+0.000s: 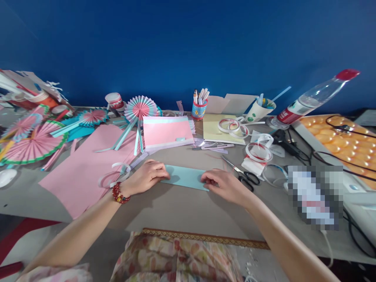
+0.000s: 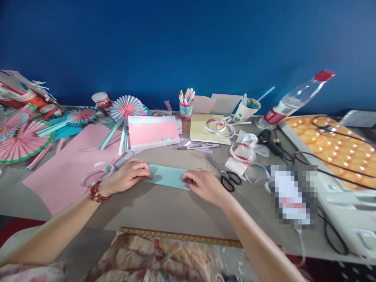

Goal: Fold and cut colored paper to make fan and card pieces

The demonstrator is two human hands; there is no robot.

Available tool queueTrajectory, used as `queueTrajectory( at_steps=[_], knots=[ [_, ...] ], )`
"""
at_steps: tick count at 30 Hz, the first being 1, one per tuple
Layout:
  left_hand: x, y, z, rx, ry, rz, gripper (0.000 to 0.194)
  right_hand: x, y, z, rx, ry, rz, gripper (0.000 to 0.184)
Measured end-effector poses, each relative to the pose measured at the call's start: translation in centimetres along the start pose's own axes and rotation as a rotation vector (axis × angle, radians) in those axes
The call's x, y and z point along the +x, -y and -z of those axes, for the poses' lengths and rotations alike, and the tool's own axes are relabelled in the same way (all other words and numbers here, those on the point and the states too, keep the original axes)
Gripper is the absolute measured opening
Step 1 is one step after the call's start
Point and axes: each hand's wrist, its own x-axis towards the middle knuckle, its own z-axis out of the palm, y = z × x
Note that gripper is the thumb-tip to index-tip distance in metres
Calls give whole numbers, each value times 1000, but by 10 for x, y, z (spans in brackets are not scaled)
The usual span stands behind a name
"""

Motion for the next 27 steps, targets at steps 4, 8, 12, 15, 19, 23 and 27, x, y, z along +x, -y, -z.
queueTrajectory(
  at_steps=[4, 8, 12, 15, 19, 23, 27],
  knots=[
    [0, 0, 0, 0, 1, -1, 21, 0, 1, 1, 4, 8, 4, 18],
    [0, 0, 0, 2, -5, -10, 22, 0, 0, 1, 2, 4, 5, 17],
    [0, 0, 0, 12, 2, -8, 23, 0, -1, 0, -10, 3, 13, 15],
    [0, -2, 1, 26, 18, 0, 24, -1, 0, 0, -54, -5, 37, 18],
    [1, -4, 3, 53, 50, 12, 22, -3, 6, 1, -206, 17, 92, 39],
    [0, -6, 1, 83, 42, 4, 22, -2, 13, -3, -431, 84, 207, 56],
    [0, -8, -3, 189, 29, -57, 35, 0, 14, -7, -520, 137, 293, 59]
  ],
)
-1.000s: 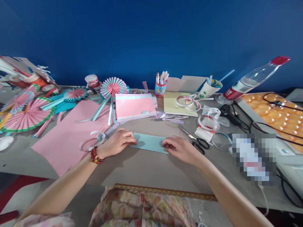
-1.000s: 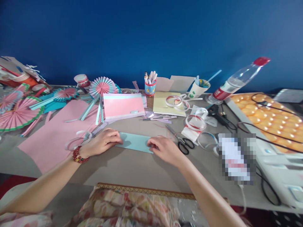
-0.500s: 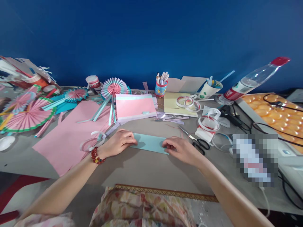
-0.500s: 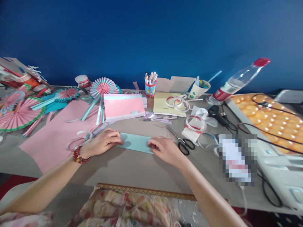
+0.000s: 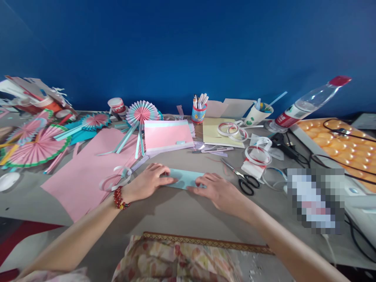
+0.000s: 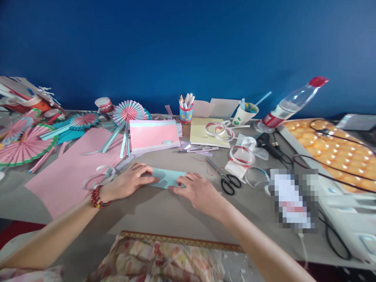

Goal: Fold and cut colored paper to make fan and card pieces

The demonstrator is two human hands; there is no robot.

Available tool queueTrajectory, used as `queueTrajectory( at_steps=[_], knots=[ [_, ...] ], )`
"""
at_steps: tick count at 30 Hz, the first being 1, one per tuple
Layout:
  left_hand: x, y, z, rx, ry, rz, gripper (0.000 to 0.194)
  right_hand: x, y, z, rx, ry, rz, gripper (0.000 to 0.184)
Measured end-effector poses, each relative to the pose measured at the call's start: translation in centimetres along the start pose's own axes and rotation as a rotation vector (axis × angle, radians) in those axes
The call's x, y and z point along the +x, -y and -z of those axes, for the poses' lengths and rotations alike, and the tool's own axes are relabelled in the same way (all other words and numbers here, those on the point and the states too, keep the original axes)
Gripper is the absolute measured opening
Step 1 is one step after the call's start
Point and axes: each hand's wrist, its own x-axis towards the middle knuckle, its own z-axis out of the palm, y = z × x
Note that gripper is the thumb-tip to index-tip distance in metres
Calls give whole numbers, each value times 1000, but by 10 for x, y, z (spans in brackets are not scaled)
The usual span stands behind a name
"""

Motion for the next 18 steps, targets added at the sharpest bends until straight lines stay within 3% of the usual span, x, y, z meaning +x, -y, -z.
queueTrajectory(
  at_steps=[8, 12, 18],
  knots=[
    [5, -6, 5, 153, 130, -164, 62, 3, 3, 0, -30, 30, 26, 53],
    [0, -5, 8, 178, 160, -161, 64, 2, 3, -1, -49, 27, 12, 51],
    [-28, -1, 13, 169, 183, -84, 63, 1, 7, 0, -64, 17, -9, 49]
  ],
)
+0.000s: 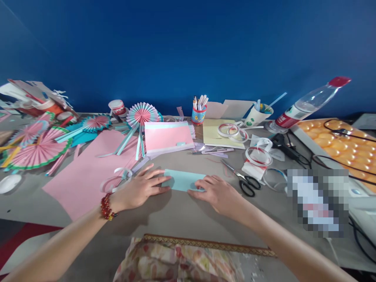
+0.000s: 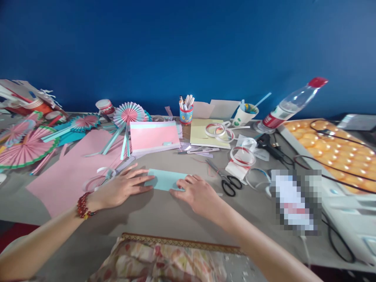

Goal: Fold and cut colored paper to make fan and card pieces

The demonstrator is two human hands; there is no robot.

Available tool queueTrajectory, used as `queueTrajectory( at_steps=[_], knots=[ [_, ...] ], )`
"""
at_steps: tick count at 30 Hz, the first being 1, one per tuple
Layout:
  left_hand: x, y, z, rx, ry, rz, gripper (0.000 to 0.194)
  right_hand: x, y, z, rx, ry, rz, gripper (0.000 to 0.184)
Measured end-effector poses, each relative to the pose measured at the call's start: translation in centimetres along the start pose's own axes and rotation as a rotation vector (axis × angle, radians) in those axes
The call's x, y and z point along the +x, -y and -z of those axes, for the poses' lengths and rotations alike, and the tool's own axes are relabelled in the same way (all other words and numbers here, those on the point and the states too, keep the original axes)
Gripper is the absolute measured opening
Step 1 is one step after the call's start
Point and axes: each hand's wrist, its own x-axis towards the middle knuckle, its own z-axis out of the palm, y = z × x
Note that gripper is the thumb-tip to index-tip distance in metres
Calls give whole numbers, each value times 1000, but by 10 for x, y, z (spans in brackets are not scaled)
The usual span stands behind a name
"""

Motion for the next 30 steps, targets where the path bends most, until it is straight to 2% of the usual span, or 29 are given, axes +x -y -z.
queueTrajectory(
  at_steps=[5, 7, 9, 13, 17, 20, 24, 30],
  knots=[
    [-9, -7, 0, -27, -3, 34, 66, 5, 16, 7, -21, -25, -33, 47],
    [-8, -8, 0, -35, -9, 40, 67, 8, 21, 6, -27, -40, -44, 50],
    [-8, -8, -1, -35, -8, 37, 67, 8, 24, 3, -35, -58, -65, 45],
    [-9, -8, -5, -35, -18, 29, 68, -10, 23, -10, -26, -142, -114, 35],
    [-14, -8, -9, -38, -28, 45, 67, -40, 23, -21, -11, -247, -157, 35],
    [-20, -6, -11, -25, -22, 47, 68, -54, 24, -24, 1, -267, -172, 38],
    [-25, -4, -12, -23, -33, 57, 67, -59, 22, -28, 60, -266, -185, 43],
    [-24, -9, -8, -27, -43, 86, 61, -63, 17, -30, 80, -331, -208, 37]
  ],
)
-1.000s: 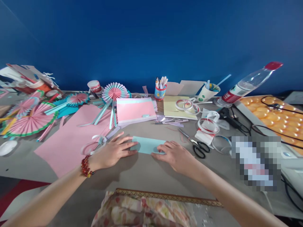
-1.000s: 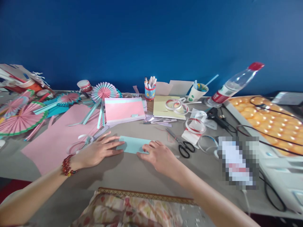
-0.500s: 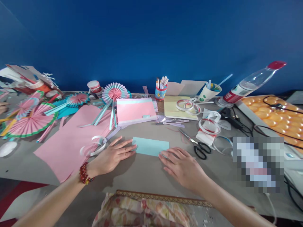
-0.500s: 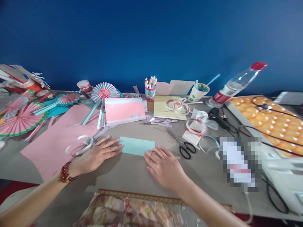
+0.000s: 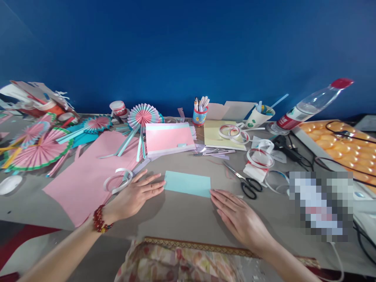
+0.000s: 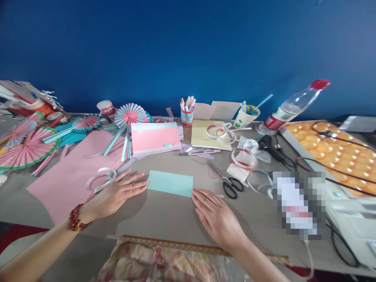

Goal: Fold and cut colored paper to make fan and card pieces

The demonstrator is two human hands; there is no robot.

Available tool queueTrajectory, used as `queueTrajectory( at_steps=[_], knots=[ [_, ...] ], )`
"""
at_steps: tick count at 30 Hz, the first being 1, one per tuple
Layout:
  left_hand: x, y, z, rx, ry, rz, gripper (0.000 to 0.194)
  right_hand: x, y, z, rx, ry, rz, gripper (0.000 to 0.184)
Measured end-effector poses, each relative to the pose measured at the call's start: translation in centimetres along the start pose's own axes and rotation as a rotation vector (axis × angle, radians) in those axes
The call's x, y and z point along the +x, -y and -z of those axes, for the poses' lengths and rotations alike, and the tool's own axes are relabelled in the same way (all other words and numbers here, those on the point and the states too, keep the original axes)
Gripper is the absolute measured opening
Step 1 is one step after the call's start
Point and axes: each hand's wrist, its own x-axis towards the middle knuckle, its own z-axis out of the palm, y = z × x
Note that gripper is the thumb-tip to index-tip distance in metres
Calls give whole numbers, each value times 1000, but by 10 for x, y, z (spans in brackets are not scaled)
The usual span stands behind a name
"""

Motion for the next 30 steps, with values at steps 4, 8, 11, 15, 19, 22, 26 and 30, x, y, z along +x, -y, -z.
queueTrajectory(
  at_steps=[4, 8, 11, 15, 19, 22, 26, 30],
  knots=[
    [1, -3, 1, -14, -33, 15, 59, 12, -1, 10, -41, -144, -41, 26],
    [4, -3, 0, -27, -59, 5, 54, 41, 9, 13, -40, -69, -46, 27],
    [9, -8, 1, -77, -102, 37, 45, 61, 19, 4, -69, 51, -12, 25],
    [12, -28, 5, -255, -298, 151, 32, 71, 19, -7, -65, 69, -8, 7],
    [15, -54, 9, -666, -305, 259, 24, 66, 14, -3, 308, -45, -167, 12],
    [30, -67, 9, -843, -209, 311, 33, 64, 22, 4, 574, -65, -342, 14],
    [62, -72, 10, -771, -281, 288, 32, 66, 44, 3, 549, -37, -234, 21],
    [85, -64, 19, -508, -406, 189, 30, 64, 55, 2, 314, -38, -94, 33]
  ],
)
